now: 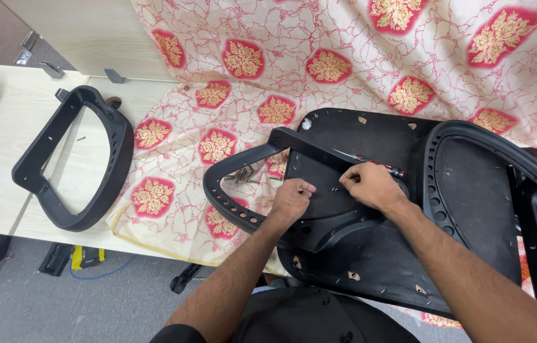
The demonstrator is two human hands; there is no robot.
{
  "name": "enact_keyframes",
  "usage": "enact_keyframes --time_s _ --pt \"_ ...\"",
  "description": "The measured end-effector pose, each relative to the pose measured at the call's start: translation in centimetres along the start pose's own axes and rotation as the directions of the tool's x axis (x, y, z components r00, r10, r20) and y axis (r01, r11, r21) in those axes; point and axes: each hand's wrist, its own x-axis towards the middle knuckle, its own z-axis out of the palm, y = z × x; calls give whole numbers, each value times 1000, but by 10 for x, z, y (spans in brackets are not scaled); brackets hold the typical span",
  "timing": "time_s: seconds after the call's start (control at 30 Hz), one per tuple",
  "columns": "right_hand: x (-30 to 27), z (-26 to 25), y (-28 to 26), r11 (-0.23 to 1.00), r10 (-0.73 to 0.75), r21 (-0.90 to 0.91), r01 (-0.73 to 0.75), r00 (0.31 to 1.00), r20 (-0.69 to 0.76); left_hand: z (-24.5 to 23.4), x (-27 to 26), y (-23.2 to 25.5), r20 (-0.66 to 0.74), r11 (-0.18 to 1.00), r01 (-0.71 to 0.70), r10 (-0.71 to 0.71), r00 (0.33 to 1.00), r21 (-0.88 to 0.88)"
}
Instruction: The person uses a screwdriver to fasten screws into a black plastic chair frame resting on an overturned chair seat. They insert screws, tighten them, and adjust the frame position to align holes. The person works on one side of the frame, securing it to the chair base.
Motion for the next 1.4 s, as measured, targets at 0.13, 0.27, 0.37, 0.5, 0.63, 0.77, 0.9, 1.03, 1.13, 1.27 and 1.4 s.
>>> enact_keyframes --time_s 0.13,0.27,0.37,0.5,0.63,0.77,0.9,1.03,1.13,1.27,1.4 --pt "5 -20 15 995 -22 95 44 975 -219 -8 2 2 129 998 -47 42 991 35" --pt "25 -38 50 999 -32 27 41 966 -258 -34 -6 13 326 968 -61 -22 945 242" --pt "41 -35 74 999 39 -19 -42 991 -129 -62 -12 17 399 912 -2 -178 900 410" --pt "65 -33 92 995 91 -45 -91 996 -1 -83 -14 8 399 751 -56 -284 872 657" --pt "81 -40 96 993 97 -82 -85 984 152 -85 -15 -9 470 766 -147 -221 854 626" --pt "68 -42 91 991 -52 -121 60 997 65 -73 -16 -15 401 691 -119 -263 878 713" --pt "32 -43 73 995 -102 -17 101 967 -233 -70 -20 -19 366 694 -104 -241 899 712" --pt "-8 -51 42 968 -177 95 232 900 -397 -64 -18 -18 411 791 -110 -190 892 602" --pt "-33 -46 18 944 -187 207 256 935 -302 -53 -20 -18 413 865 -78 -157 897 496" --pt "-46 -39 1 973 -216 70 219 975 -47 -32 -17 -13 454 911 -87 -117 883 403" --pt "-44 -29 -3 982 -180 -34 186 975 132 -15 -15 -10 384 891 -27 -168 908 453"
